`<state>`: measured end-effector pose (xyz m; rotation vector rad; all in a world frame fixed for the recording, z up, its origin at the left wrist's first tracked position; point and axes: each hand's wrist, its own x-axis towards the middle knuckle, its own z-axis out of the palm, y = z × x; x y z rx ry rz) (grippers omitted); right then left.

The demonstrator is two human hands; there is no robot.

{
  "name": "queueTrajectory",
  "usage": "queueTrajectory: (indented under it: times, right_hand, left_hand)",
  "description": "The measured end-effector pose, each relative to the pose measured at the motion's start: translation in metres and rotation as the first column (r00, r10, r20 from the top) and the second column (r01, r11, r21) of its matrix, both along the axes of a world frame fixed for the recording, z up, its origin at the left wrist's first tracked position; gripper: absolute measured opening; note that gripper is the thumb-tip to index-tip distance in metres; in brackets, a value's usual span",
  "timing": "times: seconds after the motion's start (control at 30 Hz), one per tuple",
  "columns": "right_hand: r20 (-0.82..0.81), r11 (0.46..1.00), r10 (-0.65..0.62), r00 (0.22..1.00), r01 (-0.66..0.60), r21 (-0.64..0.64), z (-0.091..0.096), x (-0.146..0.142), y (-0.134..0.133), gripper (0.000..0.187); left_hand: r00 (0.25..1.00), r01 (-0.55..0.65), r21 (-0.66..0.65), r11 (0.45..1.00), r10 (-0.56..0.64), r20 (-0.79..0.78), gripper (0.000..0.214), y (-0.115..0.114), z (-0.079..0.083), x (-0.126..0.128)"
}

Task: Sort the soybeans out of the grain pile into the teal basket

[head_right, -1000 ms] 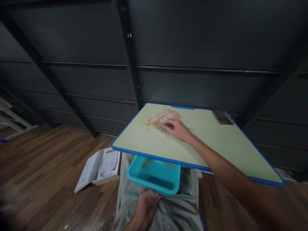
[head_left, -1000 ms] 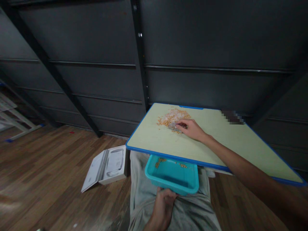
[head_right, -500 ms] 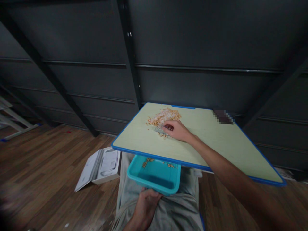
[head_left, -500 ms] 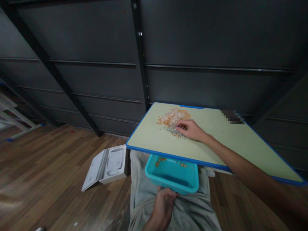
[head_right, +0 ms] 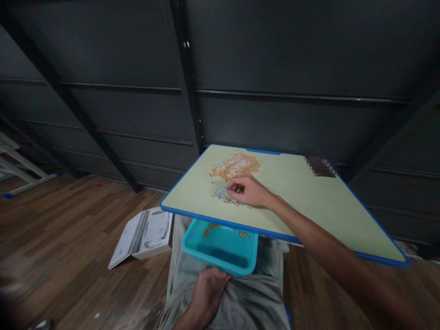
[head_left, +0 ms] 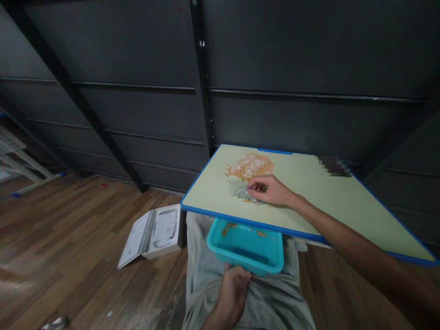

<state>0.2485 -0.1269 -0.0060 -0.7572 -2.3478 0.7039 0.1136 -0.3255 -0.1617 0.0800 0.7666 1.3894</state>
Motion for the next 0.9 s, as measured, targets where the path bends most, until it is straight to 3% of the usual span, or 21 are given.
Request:
queueTrajectory:
  times: [0.1,0.33,0.57,0.83,0.9]
  right_hand:
    - [0.01,0.998,0.045,0.999,-0.044,-0.039,0.0,-0.003,-0.006,0.015]
    - [0.026,0.978,0.173,0.985,-0.169,-0.122,0.006,-0.008,-0.022,0.019]
    - [0.034,0.951,0.205,0.978,-0.191,-0.242,0.008,-0.008,-0.024,0.02]
    - [-0.016,0.903,0.239,0.971,-0.229,-0.363,0.008,-0.009,-0.025,0.022]
    - [-0.022,0.921,0.215,0.976,-0.21,-0.329,0.011,-0.007,-0.024,0.021]
  left_hand:
    - [0.999,-0.04,-0.04,0.998,0.039,-0.015,0.028,0.0,0.001,0.0]
    - [0.998,-0.06,0.01,0.998,0.06,-0.02,0.03,-0.003,0.008,0.001]
    - [0.997,-0.059,-0.009,0.998,0.059,-0.043,0.026,-0.002,0.021,0.002]
    - [0.999,-0.035,0.001,0.999,0.035,-0.035,0.026,-0.002,0.013,0.0]
    - [0.999,-0.031,-0.008,0.999,0.031,-0.025,0.028,-0.002,0.011,0.0]
